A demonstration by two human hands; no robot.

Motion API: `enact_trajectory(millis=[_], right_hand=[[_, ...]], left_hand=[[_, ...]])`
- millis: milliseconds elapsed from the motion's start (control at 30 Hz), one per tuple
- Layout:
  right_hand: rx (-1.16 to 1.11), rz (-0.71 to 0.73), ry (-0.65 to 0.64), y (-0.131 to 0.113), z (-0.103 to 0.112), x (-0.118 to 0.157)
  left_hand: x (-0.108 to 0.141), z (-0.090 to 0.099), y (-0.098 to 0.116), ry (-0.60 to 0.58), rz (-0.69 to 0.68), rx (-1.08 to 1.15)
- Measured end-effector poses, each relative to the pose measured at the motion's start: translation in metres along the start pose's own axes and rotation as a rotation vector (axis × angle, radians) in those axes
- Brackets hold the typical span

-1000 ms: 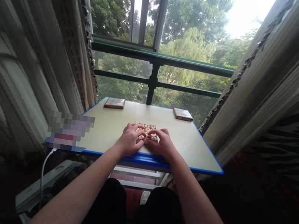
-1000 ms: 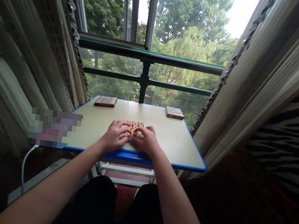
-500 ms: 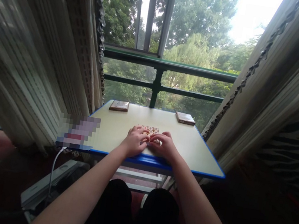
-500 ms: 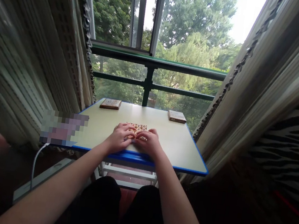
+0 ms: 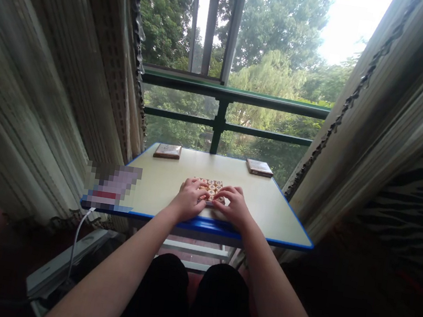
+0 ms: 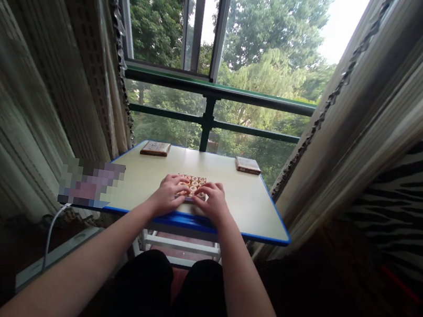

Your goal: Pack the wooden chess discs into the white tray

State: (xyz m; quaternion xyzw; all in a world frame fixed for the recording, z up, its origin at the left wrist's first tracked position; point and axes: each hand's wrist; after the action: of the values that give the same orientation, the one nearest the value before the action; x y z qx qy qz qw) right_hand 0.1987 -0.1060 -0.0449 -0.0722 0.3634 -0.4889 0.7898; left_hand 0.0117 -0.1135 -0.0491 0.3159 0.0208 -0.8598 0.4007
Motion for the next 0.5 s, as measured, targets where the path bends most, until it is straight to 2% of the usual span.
enact_trajectory(millis=[500], right_hand=[[-0.032,0.019,-0.001,-0.0024,0.0043,0.0015]], left_hand=[[-0.0004,0.0005,-0.0008,0.007,-0.023,0.016]])
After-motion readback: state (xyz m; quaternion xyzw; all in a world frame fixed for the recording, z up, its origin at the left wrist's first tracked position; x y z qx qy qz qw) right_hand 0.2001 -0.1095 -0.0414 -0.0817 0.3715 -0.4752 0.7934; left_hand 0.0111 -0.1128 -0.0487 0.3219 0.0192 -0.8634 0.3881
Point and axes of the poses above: each hand's wrist, its own x-axis away from the middle knuckle, its own z-axis out of the back of the hand, y = z × x, and after that the axes turned 8 degrees about -z, right-handed
